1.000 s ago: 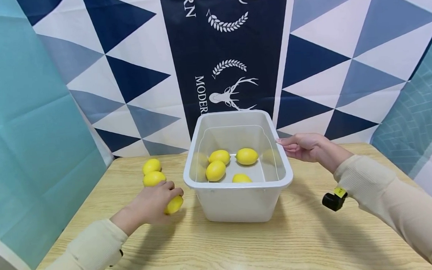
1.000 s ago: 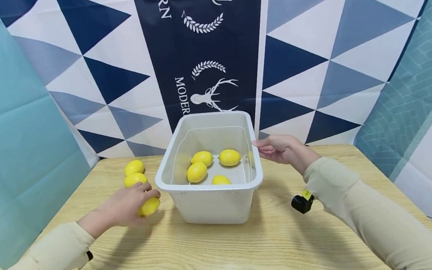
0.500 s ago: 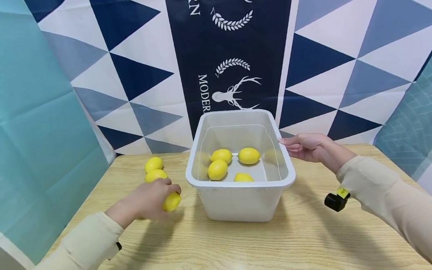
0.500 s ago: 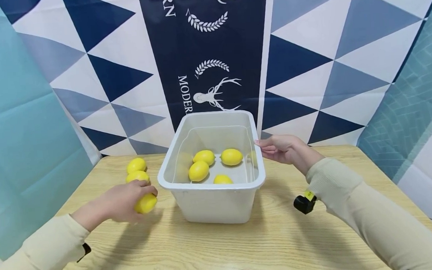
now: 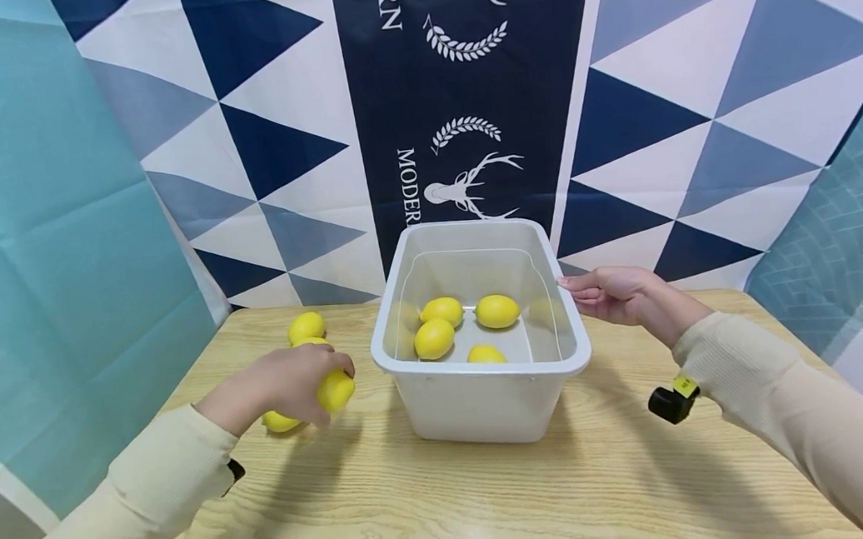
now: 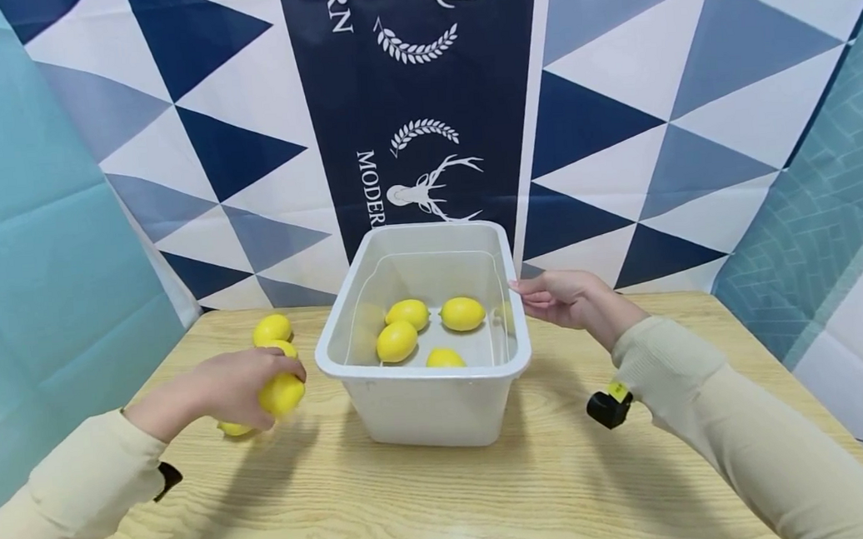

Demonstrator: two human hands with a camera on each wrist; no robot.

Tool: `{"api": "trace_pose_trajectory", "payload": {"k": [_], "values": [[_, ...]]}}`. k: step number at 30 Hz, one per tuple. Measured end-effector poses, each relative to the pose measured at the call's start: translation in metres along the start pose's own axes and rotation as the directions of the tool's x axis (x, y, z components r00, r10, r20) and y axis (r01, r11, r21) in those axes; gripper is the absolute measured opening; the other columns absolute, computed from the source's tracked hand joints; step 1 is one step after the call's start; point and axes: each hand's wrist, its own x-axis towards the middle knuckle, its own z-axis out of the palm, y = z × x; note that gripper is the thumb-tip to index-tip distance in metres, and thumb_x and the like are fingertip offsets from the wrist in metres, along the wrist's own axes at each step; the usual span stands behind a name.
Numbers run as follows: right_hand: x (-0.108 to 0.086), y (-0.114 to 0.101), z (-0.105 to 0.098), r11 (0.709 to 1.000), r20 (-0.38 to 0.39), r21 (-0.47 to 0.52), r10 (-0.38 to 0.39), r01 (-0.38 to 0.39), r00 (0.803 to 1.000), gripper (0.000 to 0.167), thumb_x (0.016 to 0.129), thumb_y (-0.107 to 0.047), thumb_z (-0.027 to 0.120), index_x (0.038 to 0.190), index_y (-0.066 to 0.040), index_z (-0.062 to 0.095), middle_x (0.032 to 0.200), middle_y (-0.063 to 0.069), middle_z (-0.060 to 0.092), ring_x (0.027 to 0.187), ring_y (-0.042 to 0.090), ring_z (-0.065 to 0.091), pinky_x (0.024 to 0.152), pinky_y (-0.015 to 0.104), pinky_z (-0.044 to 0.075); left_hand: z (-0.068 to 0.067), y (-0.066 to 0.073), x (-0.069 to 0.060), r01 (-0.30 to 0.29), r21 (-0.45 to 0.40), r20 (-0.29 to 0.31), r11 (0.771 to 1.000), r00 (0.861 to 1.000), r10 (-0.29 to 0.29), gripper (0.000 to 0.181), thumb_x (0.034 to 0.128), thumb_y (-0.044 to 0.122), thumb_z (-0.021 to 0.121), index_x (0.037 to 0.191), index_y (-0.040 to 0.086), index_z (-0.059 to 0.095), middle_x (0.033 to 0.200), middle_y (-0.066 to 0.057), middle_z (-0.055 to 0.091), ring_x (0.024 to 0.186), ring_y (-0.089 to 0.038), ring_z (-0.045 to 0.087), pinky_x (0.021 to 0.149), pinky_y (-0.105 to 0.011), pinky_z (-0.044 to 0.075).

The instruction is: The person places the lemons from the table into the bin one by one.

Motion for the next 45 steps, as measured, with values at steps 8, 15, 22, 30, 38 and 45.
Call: {"api": "trace_pose_trajectory", "payload": {"k": [8, 15, 22, 30, 38, 45], "values": [[-0.002, 0.000, -0.001, 1.000, -0.003, 0.006, 0.001, -0.001, 1.000, 0.018, 0.091, -0.009, 0.063, 0.077, -0.014, 0.073, 0.078, -0.002, 0.073, 0.075, 0.008, 0.070, 0.076, 0.020, 0.059, -0.032, 0.001, -0.005, -0.011, -0.035, -0.036, 0.999, 0.999, 0.009, 0.049, 0.0673, 0.007, 0.077, 0.113, 0.016, 0.062, 0.107, -0.006, 0.061, 0.087, -0.021, 0.054, 0.073, -0.036, 0.051], [-0.002, 0.002, -0.001, 1.000, 0.007, 0.016, 0.001, -0.001, 1.000, 0.019, 0.091, -0.008, 0.063, 0.077, -0.014, 0.074, 0.079, -0.002, 0.073, 0.076, 0.008, 0.071, 0.076, 0.020, 0.059, -0.048, 0.003, -0.010, -0.026, -0.052, -0.018, 0.998, 1.000, 0.025, 0.048, 0.0691, 0.006, 0.075, 0.115, 0.013, 0.061, 0.106, -0.005, 0.063, 0.088, -0.021, 0.054, 0.074, -0.033, 0.049], [-0.002, 0.002, -0.002, 1.000, -0.003, 0.008, 0.001, -0.001, 1.000, 0.019, 0.092, -0.009, 0.062, 0.077, -0.014, 0.073, 0.079, -0.002, 0.073, 0.075, 0.008, 0.070, 0.076, 0.020, 0.059, -0.061, 0.003, -0.009, -0.047, -0.046, -0.040, 0.998, 0.998, 0.045, 0.044, 0.0725, 0.013, 0.075, 0.114, 0.014, 0.062, 0.101, -0.005, 0.062, 0.084, -0.020, 0.054, 0.068, -0.028, 0.047], [-0.001, 0.000, 0.001, 1.000, -0.004, -0.023, 0.003, -0.003, 1.000, 0.019, 0.093, -0.010, 0.062, 0.078, -0.016, 0.072, 0.079, -0.003, 0.072, 0.076, 0.006, 0.069, 0.077, 0.019, 0.058, -0.068, 0.006, -0.007, -0.042, -0.052, -0.043, 0.998, 0.998, 0.040, 0.045, 0.0727, 0.013, 0.073, 0.116, 0.014, 0.061, 0.104, -0.006, 0.062, 0.085, -0.020, 0.054, 0.069, -0.028, 0.048], [-0.002, -0.001, 0.001, 1.000, -0.019, -0.030, -0.009, 0.008, 1.000, 0.017, 0.092, -0.008, 0.062, 0.078, -0.015, 0.069, 0.079, -0.003, 0.071, 0.075, 0.005, 0.068, 0.077, 0.018, 0.058, -0.078, 0.014, -0.002, -0.062, -0.005, -0.088, 0.998, 0.994, 0.062, 0.051, 0.0709, 0.012, 0.075, 0.120, 0.013, 0.062, 0.109, -0.005, 0.064, 0.089, -0.021, 0.055, 0.073, -0.032, 0.049], [-0.001, 0.001, 0.001, 1.000, -0.031, -0.002, -0.011, 0.011, 0.999, 0.013, 0.090, -0.007, 0.064, 0.080, -0.014, 0.067, 0.080, -0.002, 0.070, 0.076, 0.006, 0.068, 0.078, 0.019, 0.058, -0.081, 0.020, 0.004, -0.075, -0.001, -0.071, 0.997, 0.995, 0.075, 0.053, 0.0713, 0.011, 0.074, 0.123, 0.014, 0.061, 0.113, -0.005, 0.065, 0.091, -0.021, 0.055, 0.074, -0.032, 0.049]]}}
